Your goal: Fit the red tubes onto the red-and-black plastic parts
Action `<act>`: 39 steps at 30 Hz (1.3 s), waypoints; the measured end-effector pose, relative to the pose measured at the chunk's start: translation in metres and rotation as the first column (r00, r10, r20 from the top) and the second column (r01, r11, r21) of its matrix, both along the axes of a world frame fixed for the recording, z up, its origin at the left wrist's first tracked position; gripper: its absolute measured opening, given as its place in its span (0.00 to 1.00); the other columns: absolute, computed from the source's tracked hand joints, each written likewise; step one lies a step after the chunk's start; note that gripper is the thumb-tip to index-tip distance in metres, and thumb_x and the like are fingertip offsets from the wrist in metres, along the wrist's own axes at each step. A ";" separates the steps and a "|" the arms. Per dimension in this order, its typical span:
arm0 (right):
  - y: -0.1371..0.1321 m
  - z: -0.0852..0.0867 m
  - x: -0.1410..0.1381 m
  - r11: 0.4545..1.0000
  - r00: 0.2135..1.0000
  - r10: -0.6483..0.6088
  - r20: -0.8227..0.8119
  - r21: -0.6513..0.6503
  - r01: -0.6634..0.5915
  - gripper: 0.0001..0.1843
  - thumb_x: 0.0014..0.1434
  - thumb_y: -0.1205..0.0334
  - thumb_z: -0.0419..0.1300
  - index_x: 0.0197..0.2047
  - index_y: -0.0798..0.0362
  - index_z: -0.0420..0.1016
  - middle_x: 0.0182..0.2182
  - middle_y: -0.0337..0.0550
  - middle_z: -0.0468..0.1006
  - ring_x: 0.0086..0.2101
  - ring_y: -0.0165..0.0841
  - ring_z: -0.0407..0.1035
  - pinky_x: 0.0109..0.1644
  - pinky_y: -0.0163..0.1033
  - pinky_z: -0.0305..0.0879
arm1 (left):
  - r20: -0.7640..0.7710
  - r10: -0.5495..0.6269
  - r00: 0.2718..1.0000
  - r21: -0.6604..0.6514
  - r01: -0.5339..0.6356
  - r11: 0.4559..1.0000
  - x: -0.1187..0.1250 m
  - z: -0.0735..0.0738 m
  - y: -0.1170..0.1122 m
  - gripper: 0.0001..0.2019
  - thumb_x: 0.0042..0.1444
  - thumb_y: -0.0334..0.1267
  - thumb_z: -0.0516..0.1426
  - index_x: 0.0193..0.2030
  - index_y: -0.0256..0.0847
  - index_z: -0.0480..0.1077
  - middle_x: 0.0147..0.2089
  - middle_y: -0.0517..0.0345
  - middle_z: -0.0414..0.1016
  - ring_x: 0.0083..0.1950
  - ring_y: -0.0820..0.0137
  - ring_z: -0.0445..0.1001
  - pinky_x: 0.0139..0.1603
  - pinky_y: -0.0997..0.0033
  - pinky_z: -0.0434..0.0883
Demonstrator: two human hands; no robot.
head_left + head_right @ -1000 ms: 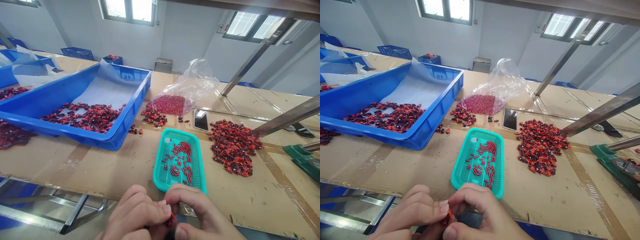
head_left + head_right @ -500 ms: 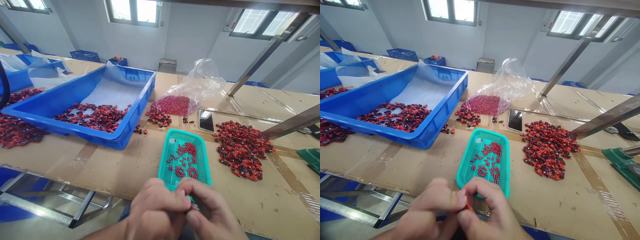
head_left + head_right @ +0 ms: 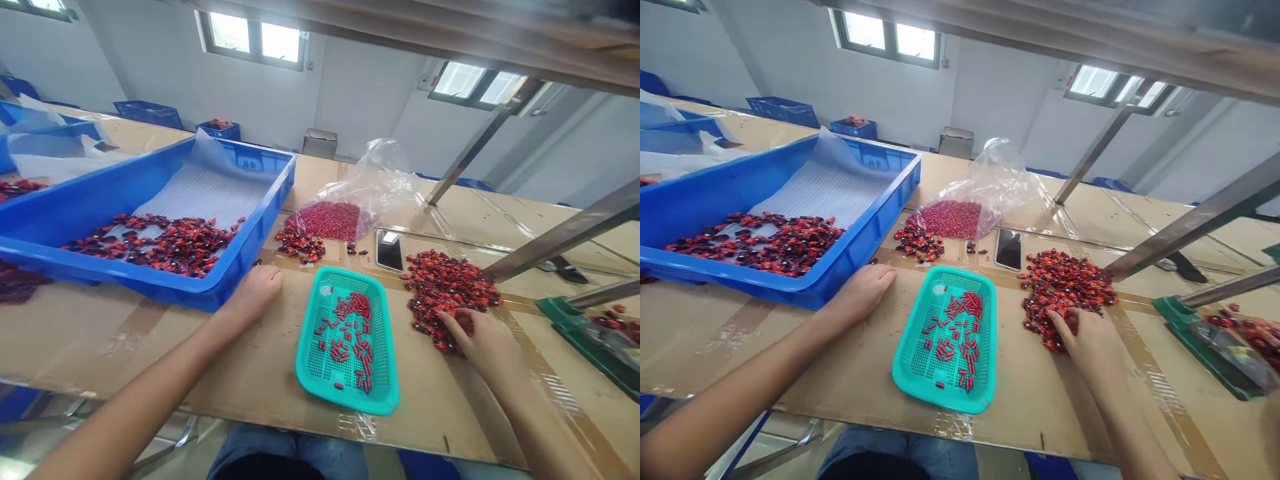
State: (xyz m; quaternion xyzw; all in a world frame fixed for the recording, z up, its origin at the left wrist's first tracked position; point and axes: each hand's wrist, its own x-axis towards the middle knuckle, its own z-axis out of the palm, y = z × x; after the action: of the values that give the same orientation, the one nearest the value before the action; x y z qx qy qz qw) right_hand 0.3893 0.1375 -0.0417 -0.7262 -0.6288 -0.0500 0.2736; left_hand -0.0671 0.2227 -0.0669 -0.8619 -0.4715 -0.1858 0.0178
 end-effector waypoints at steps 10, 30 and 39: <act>-0.041 0.039 -0.122 0.756 0.756 0.654 0.020 -0.071 -0.651 0.15 0.75 0.52 0.53 0.39 0.46 0.76 0.34 0.40 0.84 0.36 0.37 0.79 0.38 0.42 0.75 | 0.216 0.019 0.976 -0.124 0.008 0.992 0.001 0.011 -0.005 0.07 0.69 0.37 0.57 0.42 0.38 0.74 0.43 0.52 0.79 0.47 0.61 0.79 0.52 0.55 0.78; -0.033 0.020 -0.161 0.636 0.636 0.772 0.015 -0.023 -0.771 0.12 0.54 0.75 0.59 0.32 0.46 0.67 0.23 0.39 0.75 0.24 0.39 0.72 0.26 0.43 0.64 | 0.746 0.074 0.662 -0.187 0.101 0.977 0.026 0.045 -0.127 0.10 0.63 0.28 0.61 0.48 0.45 0.76 0.41 0.61 0.83 0.40 0.72 0.81 0.42 0.75 0.78; -0.074 0.055 -0.187 0.632 0.414 0.648 -0.640 0.149 -0.760 0.04 0.67 0.67 0.65 0.40 0.48 0.77 0.33 0.39 0.83 0.33 0.33 0.79 0.38 0.37 0.77 | 0.839 -0.160 0.520 0.014 0.274 0.962 0.032 0.066 -0.161 0.22 0.62 0.22 0.62 0.58 0.48 0.66 0.46 0.56 0.81 0.46 0.68 0.85 0.47 0.72 0.84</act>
State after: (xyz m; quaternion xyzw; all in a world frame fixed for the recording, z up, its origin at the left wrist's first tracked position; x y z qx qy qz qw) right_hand 0.2018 0.0639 0.0130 -0.3825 -0.7426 0.3726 0.4043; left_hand -0.0349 0.0619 -0.0007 -0.7213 -0.3222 -0.5440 -0.2829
